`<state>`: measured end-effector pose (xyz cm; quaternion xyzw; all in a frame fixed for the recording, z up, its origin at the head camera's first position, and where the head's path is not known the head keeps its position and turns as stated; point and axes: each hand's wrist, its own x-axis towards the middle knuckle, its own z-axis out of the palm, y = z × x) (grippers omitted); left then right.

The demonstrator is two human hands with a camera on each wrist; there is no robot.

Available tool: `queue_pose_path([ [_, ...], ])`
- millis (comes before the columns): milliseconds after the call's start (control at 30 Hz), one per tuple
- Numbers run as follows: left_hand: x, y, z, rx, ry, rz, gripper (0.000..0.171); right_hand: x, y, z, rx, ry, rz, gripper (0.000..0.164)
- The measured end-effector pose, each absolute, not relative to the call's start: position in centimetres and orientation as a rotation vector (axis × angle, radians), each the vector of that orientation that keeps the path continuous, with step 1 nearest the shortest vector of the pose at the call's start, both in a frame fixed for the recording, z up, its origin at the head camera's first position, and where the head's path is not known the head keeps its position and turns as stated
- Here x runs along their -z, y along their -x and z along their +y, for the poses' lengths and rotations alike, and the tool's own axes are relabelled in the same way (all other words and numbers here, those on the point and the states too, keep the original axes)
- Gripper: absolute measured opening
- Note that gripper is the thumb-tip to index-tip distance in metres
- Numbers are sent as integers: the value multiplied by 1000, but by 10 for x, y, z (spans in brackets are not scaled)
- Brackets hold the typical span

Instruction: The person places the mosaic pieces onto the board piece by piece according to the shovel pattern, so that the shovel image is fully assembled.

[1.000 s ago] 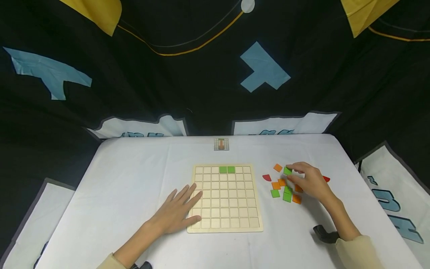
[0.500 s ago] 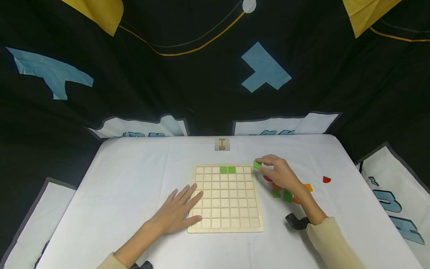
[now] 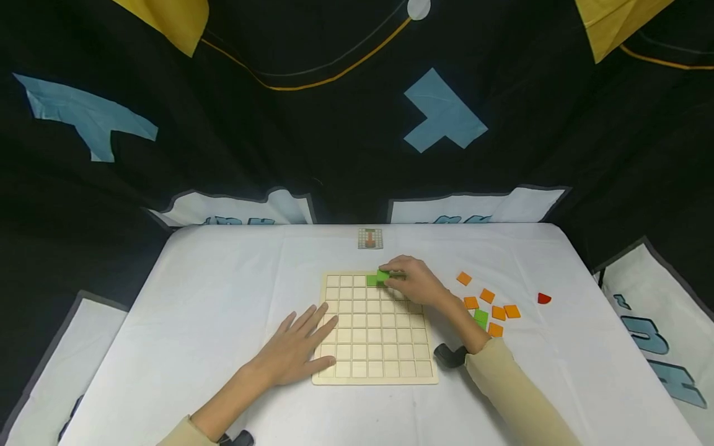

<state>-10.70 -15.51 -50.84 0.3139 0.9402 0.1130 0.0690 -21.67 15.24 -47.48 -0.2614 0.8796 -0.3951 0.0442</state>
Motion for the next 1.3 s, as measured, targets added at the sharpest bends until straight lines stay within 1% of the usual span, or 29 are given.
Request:
queue_pose_path([
  [367, 505, 107, -155, -344, -938, 2816, 76, 484, 227, 122, 1111, 837, 2660, 28],
  [833, 505, 106, -154, -344, -944, 2818, 75, 493, 234, 109, 966, 848, 2697, 26],
  [1300, 505, 106, -155, -328, -939, 2815, 75, 495, 237, 102, 933, 857, 2719, 26],
])
